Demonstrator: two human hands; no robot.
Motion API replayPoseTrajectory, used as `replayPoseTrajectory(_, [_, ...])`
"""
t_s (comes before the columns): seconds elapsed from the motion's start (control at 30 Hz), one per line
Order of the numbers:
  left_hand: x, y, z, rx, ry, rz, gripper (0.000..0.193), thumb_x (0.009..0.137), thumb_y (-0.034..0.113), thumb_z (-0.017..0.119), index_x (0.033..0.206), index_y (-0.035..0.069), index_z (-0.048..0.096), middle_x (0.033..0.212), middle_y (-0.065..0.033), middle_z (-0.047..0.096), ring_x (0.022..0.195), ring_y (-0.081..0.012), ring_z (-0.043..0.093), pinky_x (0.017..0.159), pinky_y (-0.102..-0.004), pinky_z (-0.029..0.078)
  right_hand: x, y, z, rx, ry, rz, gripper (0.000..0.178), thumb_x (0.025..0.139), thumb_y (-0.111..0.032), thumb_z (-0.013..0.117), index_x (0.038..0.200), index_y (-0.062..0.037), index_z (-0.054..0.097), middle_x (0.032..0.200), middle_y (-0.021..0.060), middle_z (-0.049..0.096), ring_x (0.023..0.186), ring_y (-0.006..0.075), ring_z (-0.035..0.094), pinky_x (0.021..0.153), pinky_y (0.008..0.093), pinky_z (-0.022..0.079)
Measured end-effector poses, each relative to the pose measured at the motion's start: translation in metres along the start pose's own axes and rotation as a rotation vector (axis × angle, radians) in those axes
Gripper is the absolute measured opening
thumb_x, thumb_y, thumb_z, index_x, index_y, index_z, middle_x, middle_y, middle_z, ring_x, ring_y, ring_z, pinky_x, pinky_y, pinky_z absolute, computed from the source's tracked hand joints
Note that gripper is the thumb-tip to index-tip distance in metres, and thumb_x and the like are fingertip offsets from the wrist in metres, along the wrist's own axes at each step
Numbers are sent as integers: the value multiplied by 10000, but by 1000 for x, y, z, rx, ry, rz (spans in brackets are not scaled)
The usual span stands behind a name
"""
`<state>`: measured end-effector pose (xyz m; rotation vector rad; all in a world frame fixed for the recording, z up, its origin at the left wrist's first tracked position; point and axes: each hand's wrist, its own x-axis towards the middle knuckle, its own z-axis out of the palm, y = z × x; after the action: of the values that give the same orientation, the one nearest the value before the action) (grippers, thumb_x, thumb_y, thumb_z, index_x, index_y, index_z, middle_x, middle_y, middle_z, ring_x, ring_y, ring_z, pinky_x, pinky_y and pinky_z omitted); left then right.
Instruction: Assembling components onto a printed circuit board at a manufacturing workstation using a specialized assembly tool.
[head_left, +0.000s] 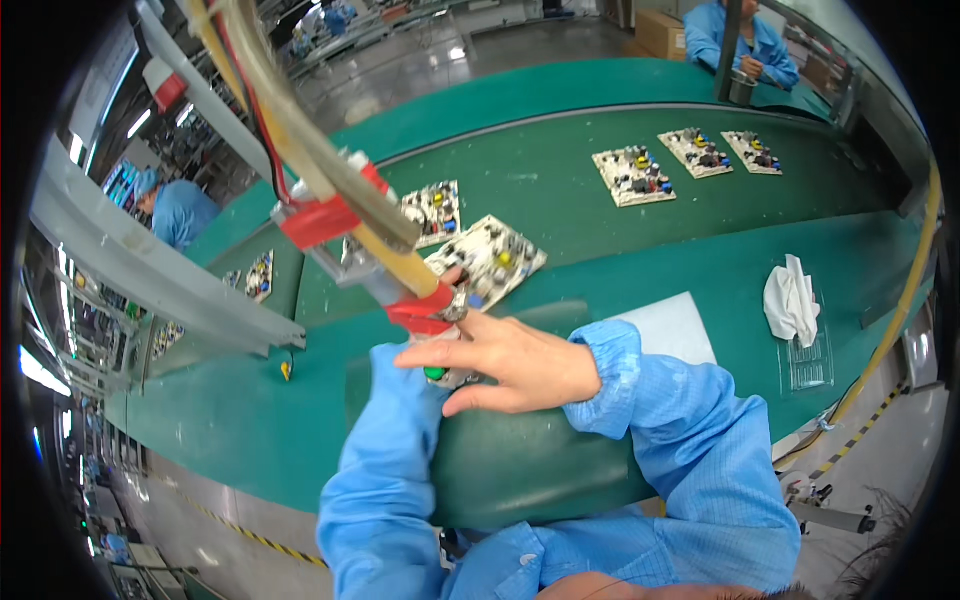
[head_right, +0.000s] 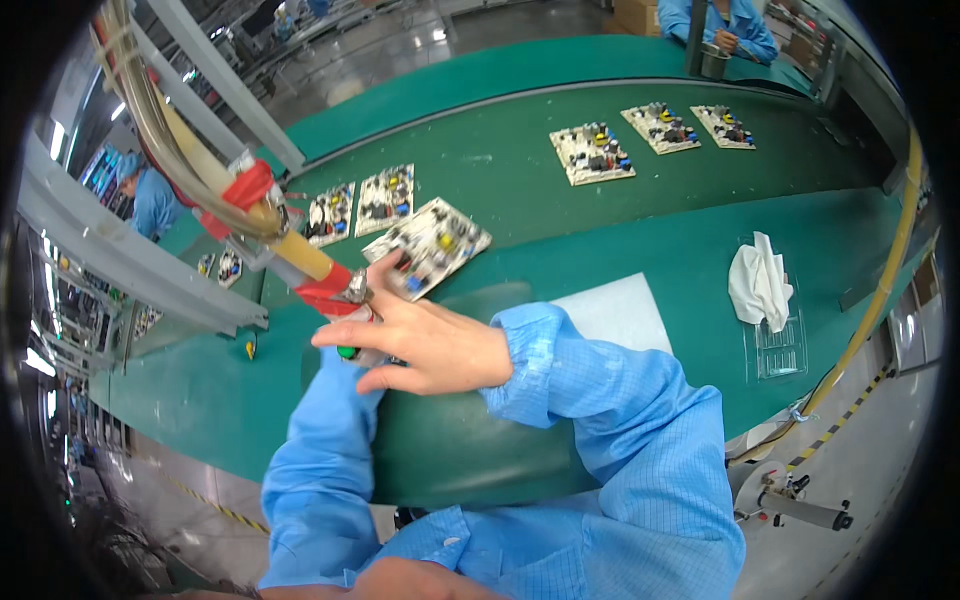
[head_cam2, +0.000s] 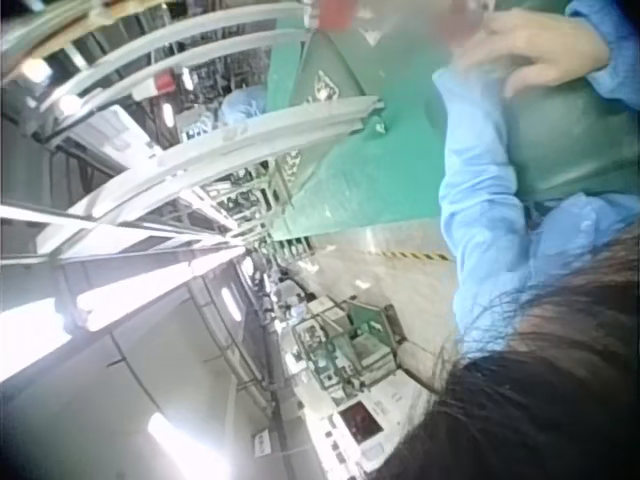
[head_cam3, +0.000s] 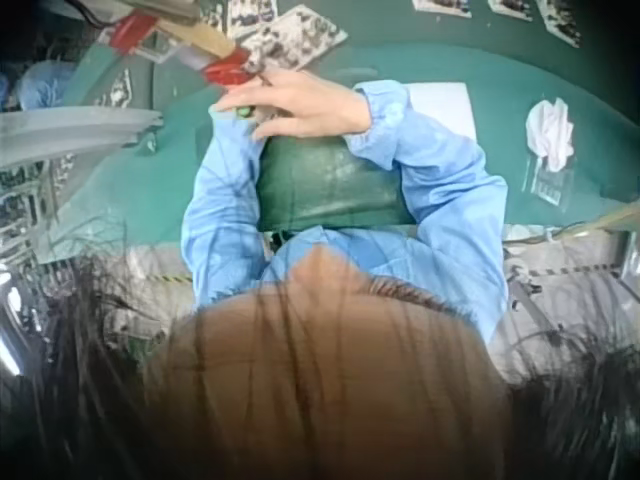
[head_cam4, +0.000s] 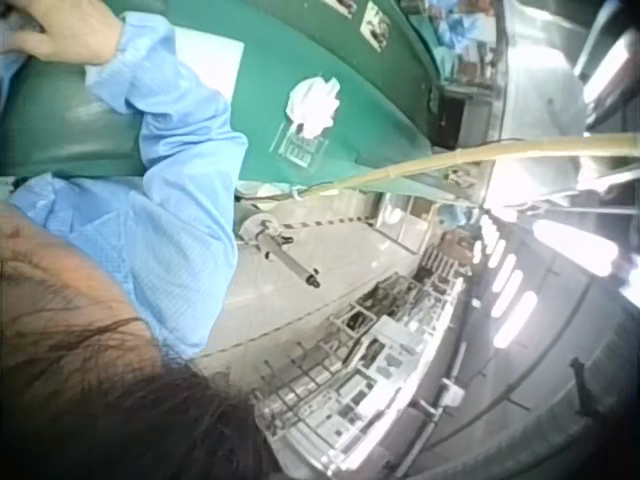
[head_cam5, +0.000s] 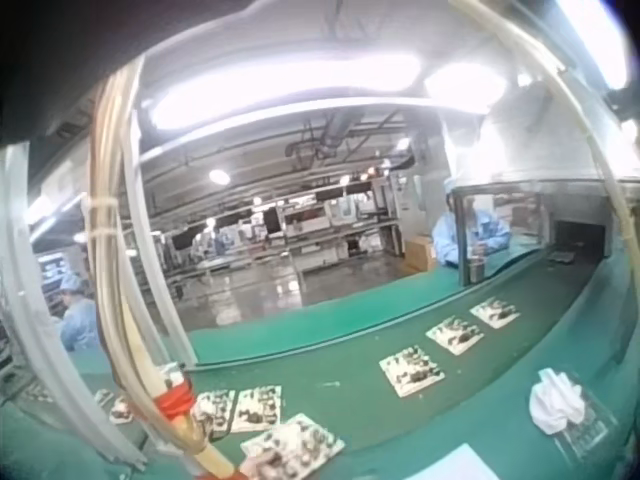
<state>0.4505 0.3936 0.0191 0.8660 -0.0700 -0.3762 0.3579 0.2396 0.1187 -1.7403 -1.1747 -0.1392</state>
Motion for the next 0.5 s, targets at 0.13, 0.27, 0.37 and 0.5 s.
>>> replayPoseTrajectory(0.13, [99,-31,8,-336,145,-85,429,968,122,445,1337,-75,345,1316,-253,457,1206,-362,480,1028,-464,418,12,6,3,5,-4,-27,544,838,-230,685,1337,-134,491,1281,208,448,1037,387,550,874,437,483])
replayPoseTrajectory(0.27, [114,-38,11,49,105,-123,520,939,97,496,1379,-81,283,1243,-272,495,1155,-366,527,985,-412,465,3,9,-14,-59,60,-20,561,818,-191,699,1336,-140,491,1217,240,446,1013,390,577,863,428,507])
replayPoseTrajectory(0.37, [134,-9,-39,888,134,256,416,906,136,572,1284,-19,494,1154,-179,591,1017,-280,609,852,-353,504,6,13,-15,-4,24,46,547,820,-196,692,1328,-146,497,1171,231,442,963,389,599,846,423,519])
replayPoseTrajectory(0.5, [149,30,-93,2113,411,783,635,761,513,677,1289,183,554,1327,-178,511,1233,-381,445,991,-576,319,8,14,-12,40,30,26,530,838,-212,674,1332,-157,490,1173,215,430,953,389,597,809,417,519])
